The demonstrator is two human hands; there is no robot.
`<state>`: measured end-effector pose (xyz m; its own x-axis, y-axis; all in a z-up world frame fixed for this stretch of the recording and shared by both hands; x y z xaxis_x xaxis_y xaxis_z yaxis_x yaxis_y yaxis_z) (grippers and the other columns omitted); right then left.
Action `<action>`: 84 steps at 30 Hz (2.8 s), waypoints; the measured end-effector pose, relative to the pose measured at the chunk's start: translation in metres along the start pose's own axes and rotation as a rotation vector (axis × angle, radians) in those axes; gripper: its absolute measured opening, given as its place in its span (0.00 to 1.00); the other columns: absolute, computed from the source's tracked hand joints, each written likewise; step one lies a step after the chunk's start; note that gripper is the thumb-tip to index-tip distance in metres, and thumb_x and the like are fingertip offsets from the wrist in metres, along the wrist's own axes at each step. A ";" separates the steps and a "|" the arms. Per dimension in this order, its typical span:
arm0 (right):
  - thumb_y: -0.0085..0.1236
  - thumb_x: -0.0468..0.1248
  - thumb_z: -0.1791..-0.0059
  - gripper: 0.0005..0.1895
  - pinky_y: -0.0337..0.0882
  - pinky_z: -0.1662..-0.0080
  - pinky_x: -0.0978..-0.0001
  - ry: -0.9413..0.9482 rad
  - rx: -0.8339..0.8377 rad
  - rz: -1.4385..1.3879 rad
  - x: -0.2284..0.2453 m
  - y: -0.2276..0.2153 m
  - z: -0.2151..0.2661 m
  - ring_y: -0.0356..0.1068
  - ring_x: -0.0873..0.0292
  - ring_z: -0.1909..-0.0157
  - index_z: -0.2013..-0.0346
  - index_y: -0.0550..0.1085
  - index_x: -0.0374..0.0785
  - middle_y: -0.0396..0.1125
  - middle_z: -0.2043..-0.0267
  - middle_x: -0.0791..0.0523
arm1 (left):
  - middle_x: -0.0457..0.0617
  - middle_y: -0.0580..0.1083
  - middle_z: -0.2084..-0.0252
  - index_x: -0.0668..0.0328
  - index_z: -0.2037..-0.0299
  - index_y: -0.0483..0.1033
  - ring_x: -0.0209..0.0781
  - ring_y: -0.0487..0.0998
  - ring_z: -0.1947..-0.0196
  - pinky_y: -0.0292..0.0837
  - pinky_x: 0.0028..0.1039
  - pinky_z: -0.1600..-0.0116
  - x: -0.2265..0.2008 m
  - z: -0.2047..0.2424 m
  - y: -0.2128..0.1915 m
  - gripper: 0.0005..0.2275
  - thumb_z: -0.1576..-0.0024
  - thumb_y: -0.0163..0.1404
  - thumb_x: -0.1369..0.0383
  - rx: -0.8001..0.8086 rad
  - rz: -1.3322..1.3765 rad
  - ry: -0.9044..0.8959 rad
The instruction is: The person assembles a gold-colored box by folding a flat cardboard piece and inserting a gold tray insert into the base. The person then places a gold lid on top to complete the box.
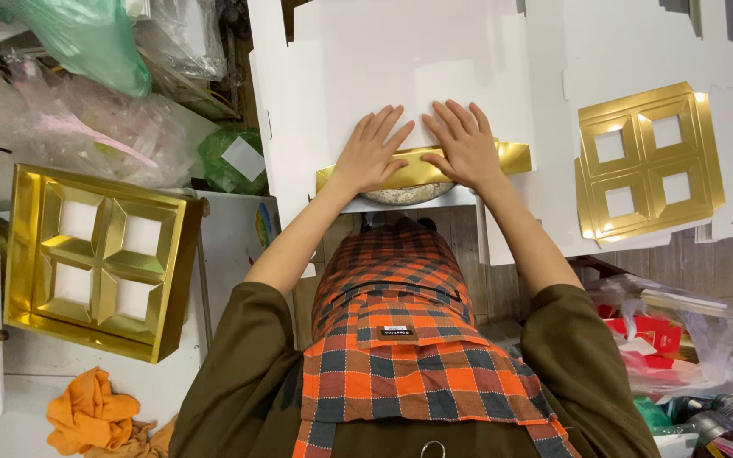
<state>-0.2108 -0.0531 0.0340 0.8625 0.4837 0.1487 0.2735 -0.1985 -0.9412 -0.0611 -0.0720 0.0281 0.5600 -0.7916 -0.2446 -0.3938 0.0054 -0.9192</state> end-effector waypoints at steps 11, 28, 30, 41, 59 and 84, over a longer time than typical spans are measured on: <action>0.39 0.45 0.42 0.31 0.38 0.25 0.37 0.336 0.012 -0.008 0.024 0.056 0.009 0.44 0.47 0.19 0.25 0.59 0.35 0.49 0.21 0.49 | 0.61 0.51 0.22 0.62 0.28 0.60 0.55 0.47 0.21 0.41 0.52 0.22 -0.001 0.010 0.056 0.27 0.36 0.43 0.59 -0.034 -0.088 -0.518; 0.46 0.31 0.41 0.12 0.68 0.33 0.61 0.571 -0.603 -0.838 -0.035 0.001 0.051 0.68 0.52 0.34 0.45 0.74 0.38 0.68 0.36 0.52 | 0.49 0.70 0.33 0.55 0.39 0.70 0.48 0.66 0.26 0.61 0.42 0.23 -0.003 0.042 0.014 0.23 0.33 0.37 0.49 -0.475 0.747 -0.385; 0.50 0.29 0.44 0.11 0.62 0.31 0.58 0.527 -0.620 -0.483 -0.035 -0.028 0.062 0.62 0.48 0.31 0.48 0.76 0.36 0.68 0.37 0.50 | 0.48 0.72 0.36 0.54 0.41 0.72 0.47 0.68 0.29 0.62 0.41 0.26 -0.010 0.039 0.013 0.19 0.35 0.42 0.52 -0.428 0.541 -0.344; 0.35 0.48 0.42 0.25 0.77 0.55 0.63 1.369 -0.178 -1.220 -0.204 -0.018 0.231 0.76 0.55 0.57 0.39 0.67 0.36 0.74 0.52 0.52 | 0.45 0.70 0.35 0.56 0.52 0.77 0.41 0.67 0.31 0.64 0.33 0.33 -0.102 0.065 0.008 0.07 0.36 0.59 0.69 -0.178 0.071 -0.079; 0.51 0.50 0.45 0.29 0.75 0.56 0.65 1.304 -0.388 -1.875 -0.159 0.148 0.227 0.71 0.60 0.50 0.35 0.66 0.36 0.70 0.47 0.54 | 0.38 0.75 0.69 0.53 0.66 0.80 0.36 0.75 0.60 0.62 0.30 0.47 -0.089 0.097 -0.069 0.03 0.44 0.56 0.75 -0.229 0.020 0.082; 0.74 0.56 0.57 0.43 0.67 0.40 0.50 0.736 -0.177 -2.056 0.011 0.119 0.256 0.66 0.53 0.39 0.36 0.66 0.40 0.66 0.41 0.56 | 0.58 0.58 0.27 0.52 0.29 0.58 0.52 0.55 0.27 0.44 0.52 0.29 0.030 0.066 -0.068 0.50 0.64 0.60 0.41 0.487 -0.406 0.080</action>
<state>-0.2780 0.1473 -0.1537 -0.6476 -0.2470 0.7209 0.7518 -0.0528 0.6573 0.0307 -0.0556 0.0633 0.5314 -0.8320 0.1596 0.2255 -0.0426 -0.9733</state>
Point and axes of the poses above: each hand's wrist, its own z-axis away from the middle knuckle, its own y-axis out of the palm, x = y × z, the point moved 9 cm from there along -z, towards the middle knuckle
